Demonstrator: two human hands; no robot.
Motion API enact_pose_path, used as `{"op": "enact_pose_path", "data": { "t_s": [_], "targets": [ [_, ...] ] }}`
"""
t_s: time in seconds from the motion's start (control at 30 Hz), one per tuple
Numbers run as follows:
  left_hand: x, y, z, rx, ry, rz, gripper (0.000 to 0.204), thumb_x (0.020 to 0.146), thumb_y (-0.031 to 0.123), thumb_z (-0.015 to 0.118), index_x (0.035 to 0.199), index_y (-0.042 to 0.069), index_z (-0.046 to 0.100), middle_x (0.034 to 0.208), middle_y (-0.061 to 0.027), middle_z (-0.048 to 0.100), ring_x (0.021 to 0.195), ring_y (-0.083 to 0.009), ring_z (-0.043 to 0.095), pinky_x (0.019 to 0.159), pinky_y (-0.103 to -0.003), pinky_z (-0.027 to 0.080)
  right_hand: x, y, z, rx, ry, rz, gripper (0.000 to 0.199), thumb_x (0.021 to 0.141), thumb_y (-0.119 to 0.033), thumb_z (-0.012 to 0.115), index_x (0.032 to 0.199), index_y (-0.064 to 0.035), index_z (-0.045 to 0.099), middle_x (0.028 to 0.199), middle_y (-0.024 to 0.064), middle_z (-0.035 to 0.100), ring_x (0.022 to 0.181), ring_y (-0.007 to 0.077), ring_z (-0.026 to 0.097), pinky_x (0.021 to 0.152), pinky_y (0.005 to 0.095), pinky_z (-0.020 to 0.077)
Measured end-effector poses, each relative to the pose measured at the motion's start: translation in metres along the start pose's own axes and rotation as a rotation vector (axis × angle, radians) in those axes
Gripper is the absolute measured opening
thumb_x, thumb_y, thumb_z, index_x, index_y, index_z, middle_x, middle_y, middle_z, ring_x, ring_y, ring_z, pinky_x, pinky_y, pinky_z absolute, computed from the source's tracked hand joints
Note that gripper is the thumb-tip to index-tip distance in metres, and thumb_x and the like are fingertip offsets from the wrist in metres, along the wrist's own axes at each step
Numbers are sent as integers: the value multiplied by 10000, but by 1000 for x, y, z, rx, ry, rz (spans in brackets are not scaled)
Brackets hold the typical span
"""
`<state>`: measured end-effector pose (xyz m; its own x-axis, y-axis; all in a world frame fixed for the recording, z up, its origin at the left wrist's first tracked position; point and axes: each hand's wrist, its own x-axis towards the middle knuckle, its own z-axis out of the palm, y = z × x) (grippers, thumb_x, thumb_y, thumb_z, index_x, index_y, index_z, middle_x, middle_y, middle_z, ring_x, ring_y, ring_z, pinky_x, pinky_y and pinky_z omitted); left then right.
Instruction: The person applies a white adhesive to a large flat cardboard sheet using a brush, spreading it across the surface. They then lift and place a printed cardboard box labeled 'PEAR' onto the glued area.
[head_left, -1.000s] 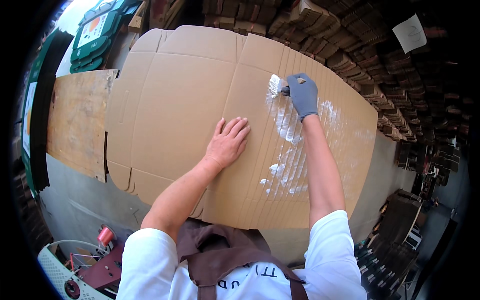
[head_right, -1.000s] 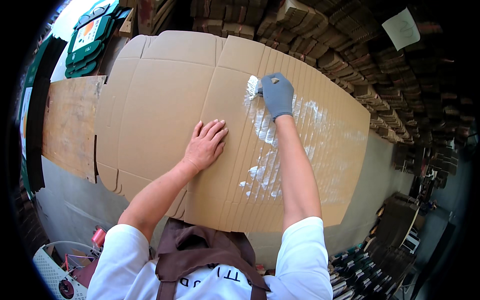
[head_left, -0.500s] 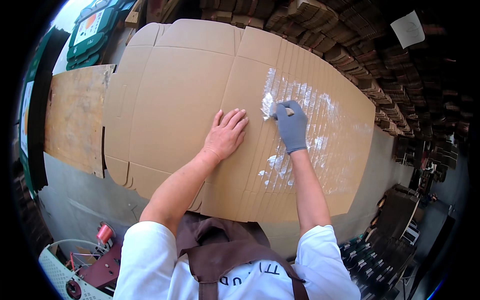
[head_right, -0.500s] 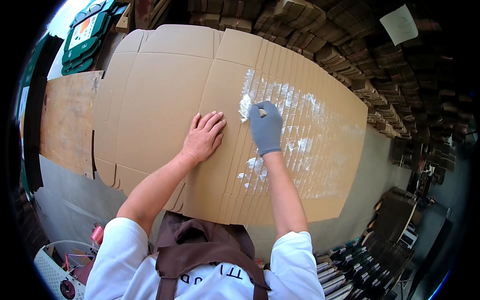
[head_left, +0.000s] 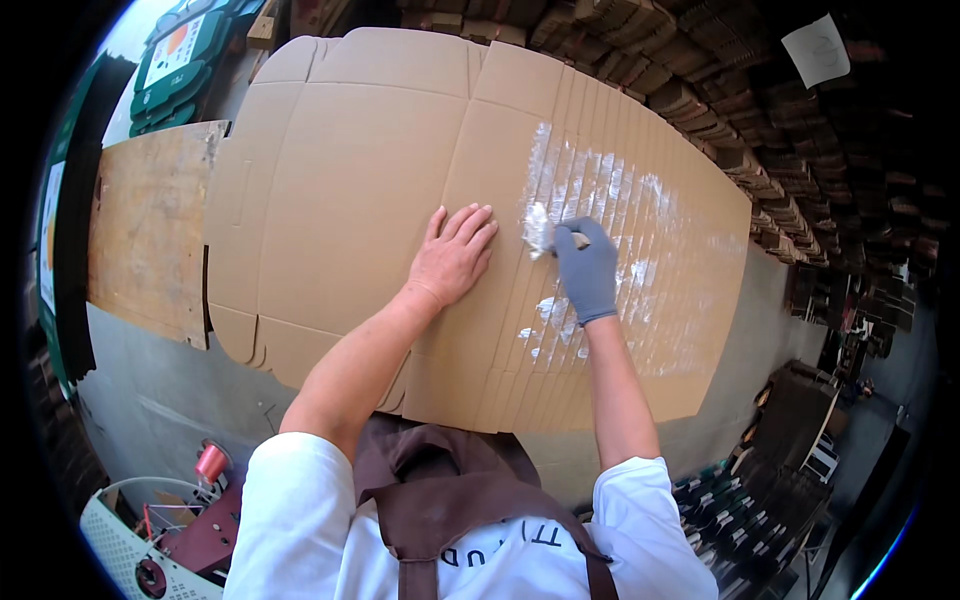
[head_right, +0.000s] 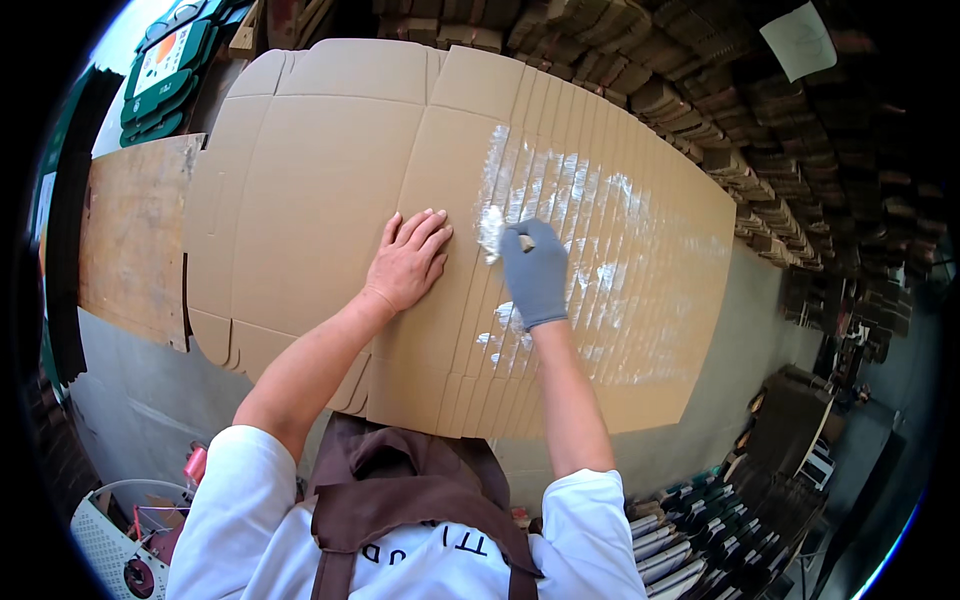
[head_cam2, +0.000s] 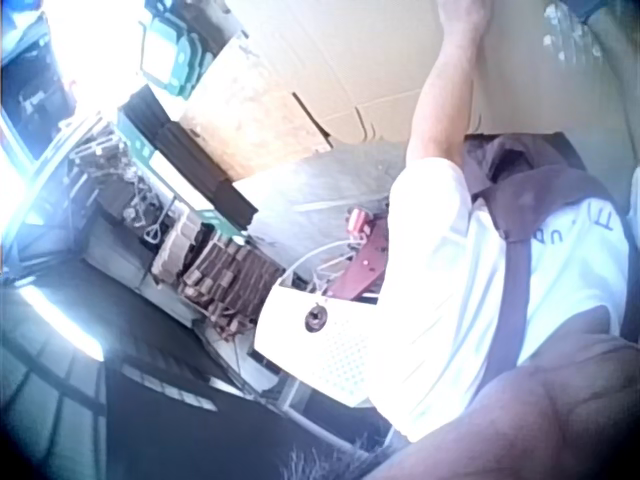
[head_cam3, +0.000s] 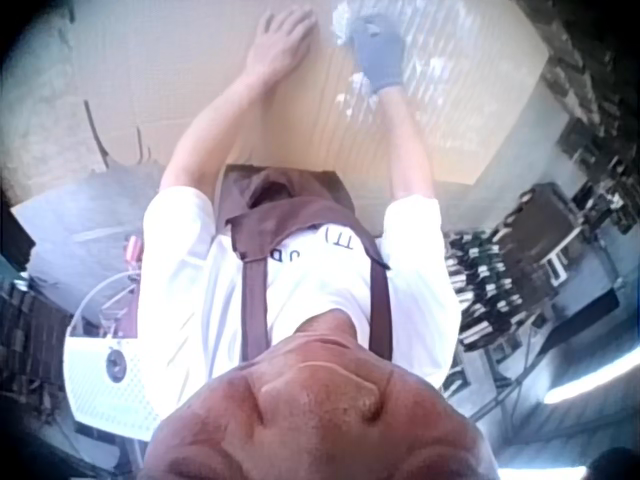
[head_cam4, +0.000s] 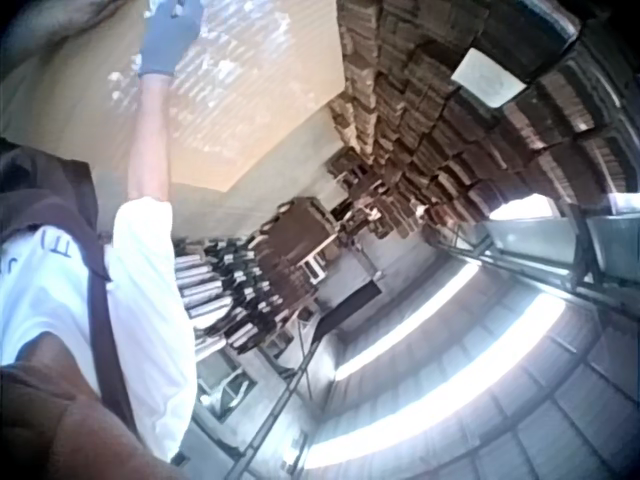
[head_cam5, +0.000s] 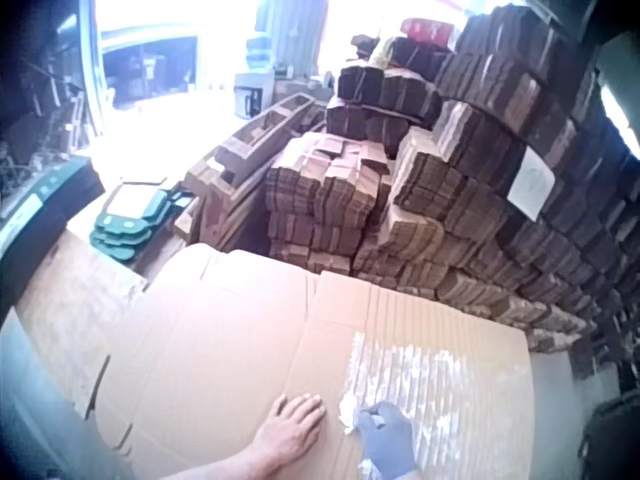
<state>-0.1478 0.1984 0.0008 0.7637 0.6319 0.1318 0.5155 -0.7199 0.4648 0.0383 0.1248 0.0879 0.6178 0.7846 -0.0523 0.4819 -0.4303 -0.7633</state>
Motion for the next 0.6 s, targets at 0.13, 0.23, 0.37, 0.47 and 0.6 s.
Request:
{"op": "enact_pose_path", "data": {
  "t_s": [0.13, 0.23, 0.37, 0.47, 0.6],
  "targets": [
    [-1, -1, 2, -9, 14, -8, 377, 921, 246, 576, 1280, 133, 552, 1412, -30, 476, 1356, -209, 390, 1140, -502, 271, -12, -14, 3, 22, -42, 1, 121, 880, -134, 621, 861, -16, 639, 846, 149, 634, 741, 275, 643, 686, 363, 503],
    [1, 0, 2, -22, 18, 1, 382, 921, 245, 573, 1285, 130, 550, 1418, -32, 471, 1361, -213, 383, 1144, -499, 263, -24, -8, 3, -89, -17, -68, 108, 880, -133, 628, 871, -26, 640, 853, 146, 635, 743, 279, 643, 685, 366, 502],
    [-1, -3, 1, -10, 0, -6, 401, 923, 249, 569, 1303, 127, 542, 1432, -35, 455, 1373, -218, 366, 1155, -489, 246, -35, -9, -3, -33, -33, 31, 122, 881, -142, 631, 872, -21, 629, 851, 145, 630, 751, 288, 636, 689, 375, 496],
    [-2, 0, 3, -10, 2, -1, 382, 927, 256, 565, 1290, 135, 544, 1424, -26, 462, 1367, -207, 374, 1148, -498, 260, -50, -14, 4, -21, -40, -61, 117, 883, -136, 627, 856, -21, 624, 835, 135, 626, 727, 279, 628, 673, 374, 493],
    [0, -2, 2, 8, 2, -8, 371, 930, 260, 561, 1281, 140, 546, 1427, -19, 457, 1371, -198, 367, 1151, -495, 260, -50, -8, -10, 32, -32, 111, 116, 877, -127, 632, 850, -15, 613, 826, 148, 611, 754, 285, 618, 705, 380, 487]
  ]
}}
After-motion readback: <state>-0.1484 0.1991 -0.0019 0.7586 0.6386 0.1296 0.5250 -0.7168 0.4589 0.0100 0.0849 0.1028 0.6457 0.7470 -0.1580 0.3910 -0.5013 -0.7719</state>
